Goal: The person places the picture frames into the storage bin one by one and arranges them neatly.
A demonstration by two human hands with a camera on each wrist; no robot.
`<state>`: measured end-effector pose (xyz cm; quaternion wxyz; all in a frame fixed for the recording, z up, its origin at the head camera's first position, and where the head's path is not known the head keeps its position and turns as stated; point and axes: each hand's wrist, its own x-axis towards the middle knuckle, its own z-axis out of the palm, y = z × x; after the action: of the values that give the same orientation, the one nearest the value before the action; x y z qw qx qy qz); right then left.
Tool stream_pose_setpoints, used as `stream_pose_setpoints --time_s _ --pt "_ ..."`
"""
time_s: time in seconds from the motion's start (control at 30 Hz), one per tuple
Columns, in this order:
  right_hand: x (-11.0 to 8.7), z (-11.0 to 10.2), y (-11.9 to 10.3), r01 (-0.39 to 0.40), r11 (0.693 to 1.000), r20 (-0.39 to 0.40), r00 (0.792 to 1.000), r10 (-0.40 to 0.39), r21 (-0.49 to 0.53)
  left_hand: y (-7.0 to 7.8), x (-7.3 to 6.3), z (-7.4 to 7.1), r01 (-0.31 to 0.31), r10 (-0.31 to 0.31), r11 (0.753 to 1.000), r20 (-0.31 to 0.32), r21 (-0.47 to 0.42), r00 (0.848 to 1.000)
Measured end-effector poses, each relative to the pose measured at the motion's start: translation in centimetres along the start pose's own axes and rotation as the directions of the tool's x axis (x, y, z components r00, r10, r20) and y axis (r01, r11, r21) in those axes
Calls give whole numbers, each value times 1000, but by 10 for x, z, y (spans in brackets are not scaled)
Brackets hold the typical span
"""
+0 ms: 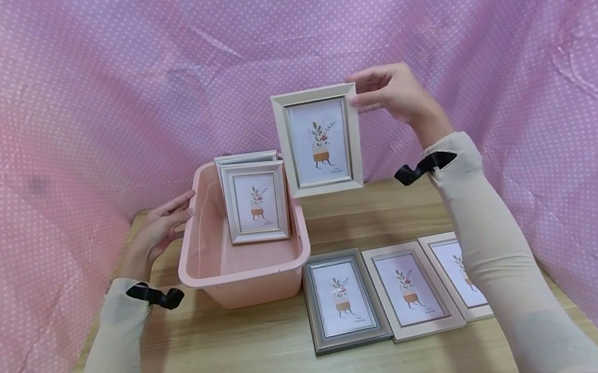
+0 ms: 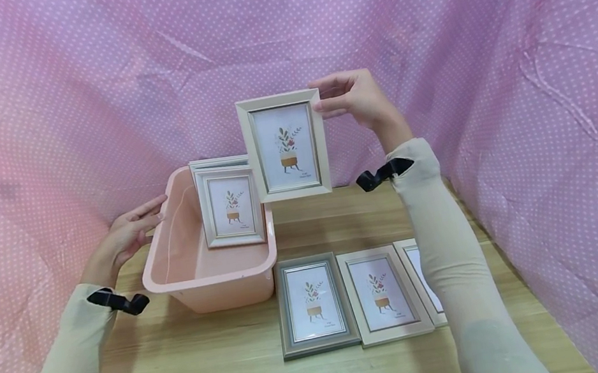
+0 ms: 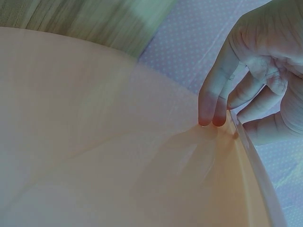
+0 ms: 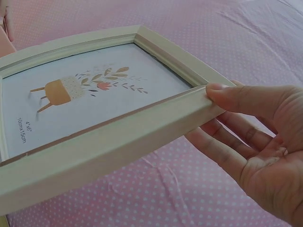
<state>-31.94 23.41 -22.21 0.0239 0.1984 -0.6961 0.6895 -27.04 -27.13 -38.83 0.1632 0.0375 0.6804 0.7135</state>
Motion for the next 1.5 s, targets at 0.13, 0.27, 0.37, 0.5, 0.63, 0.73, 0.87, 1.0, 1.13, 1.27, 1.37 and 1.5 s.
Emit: stream_pose_setpoints --time_s 0.13,0.27,0.37,0.5,0.63,0.73,0.87,1.0,1.13,1.27,1.37,1.5 --pt "1 8 -1 33 999 2 999 -33 30 0 0 1 -2 2 1000 4 -3 1000" --pt "2 16 0 60 996 -4 998 -60 64 0 1 2 -3 3 1000 6 0 1000" --pt "3 22 2 70 994 -11 998 -69 87 0 2 1 -1 1 1000 0 -1 1000" --pt "5 31 6 86 990 -11 996 -85 112 -1 4 1 -6 6 1000 5 -1 1000" --pt "7 41 9 104 981 -9 995 -104 162 -2 4 2 -6 5 1000 10 3 1000" --pt "9 48 11 103 977 -15 995 -102 185 -2 3 2 6 -6 1000 11 3 1000" --pt "10 56 13 89 973 -27 996 -85 212 -1 2 2 14 -14 1000 7 0 1000" --pt "11 63 16 76 968 -33 997 -70 240 -1 3 2 14 -14 1000 8 6 1000" --pt "12 71 20 77 968 -41 997 -69 237 -1 3 3 15 -15 1000 10 -3 1000" --pt "12 79 25 82 967 -52 996 -71 241 0 3 4 9 -9 1000 6 -6 1000" --pt "13 84 28 92 964 -58 995 -80 250 -1 3 5 4 -4 1000 6 -6 1000" --pt "15 89 31 114 962 -63 993 -102 249 -1 4 6 1 -1 1000 10 2 1000"
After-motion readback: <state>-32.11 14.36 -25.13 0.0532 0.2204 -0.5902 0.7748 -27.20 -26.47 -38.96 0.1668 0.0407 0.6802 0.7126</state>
